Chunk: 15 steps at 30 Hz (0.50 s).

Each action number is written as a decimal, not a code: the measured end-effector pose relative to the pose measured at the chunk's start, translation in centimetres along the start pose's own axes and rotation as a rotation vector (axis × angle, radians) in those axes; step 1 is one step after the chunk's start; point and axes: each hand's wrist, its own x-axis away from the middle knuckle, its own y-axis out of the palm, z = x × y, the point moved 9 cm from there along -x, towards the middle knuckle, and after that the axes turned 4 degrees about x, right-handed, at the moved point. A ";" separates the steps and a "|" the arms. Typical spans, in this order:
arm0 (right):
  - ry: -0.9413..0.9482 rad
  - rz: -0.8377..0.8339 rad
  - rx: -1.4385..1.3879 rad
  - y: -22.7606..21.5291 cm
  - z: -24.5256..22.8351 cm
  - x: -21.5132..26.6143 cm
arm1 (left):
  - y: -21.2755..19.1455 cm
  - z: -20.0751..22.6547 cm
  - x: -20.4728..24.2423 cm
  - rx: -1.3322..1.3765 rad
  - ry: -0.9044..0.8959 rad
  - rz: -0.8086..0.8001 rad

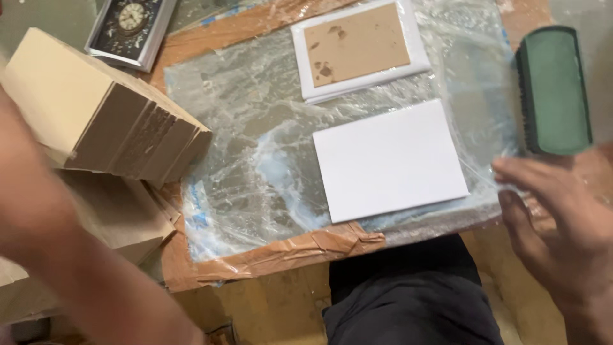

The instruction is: The person repeatedly places a brown cardboard cover onto a white book block, smooths it with hands, and uses a green brush to press the cover onto the block. The process is repeated for multiple units, stacking the finished items on the table.

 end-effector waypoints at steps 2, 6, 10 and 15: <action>0.078 -0.033 -0.131 1.1 0.4 0.6 | -2.9 5.3 4.9 0.111 0.122 0.125; 0.408 -0.119 -0.623 5.9 3.6 2.0 | -2.1 19.5 13.4 0.395 0.404 0.124; 0.715 -0.157 -0.848 11.1 6.8 2.5 | 4.4 26.9 18.3 0.687 0.450 -0.058; 0.756 -0.396 -0.201 11.7 6.9 2.6 | 8.3 27.7 21.8 0.774 0.379 -0.220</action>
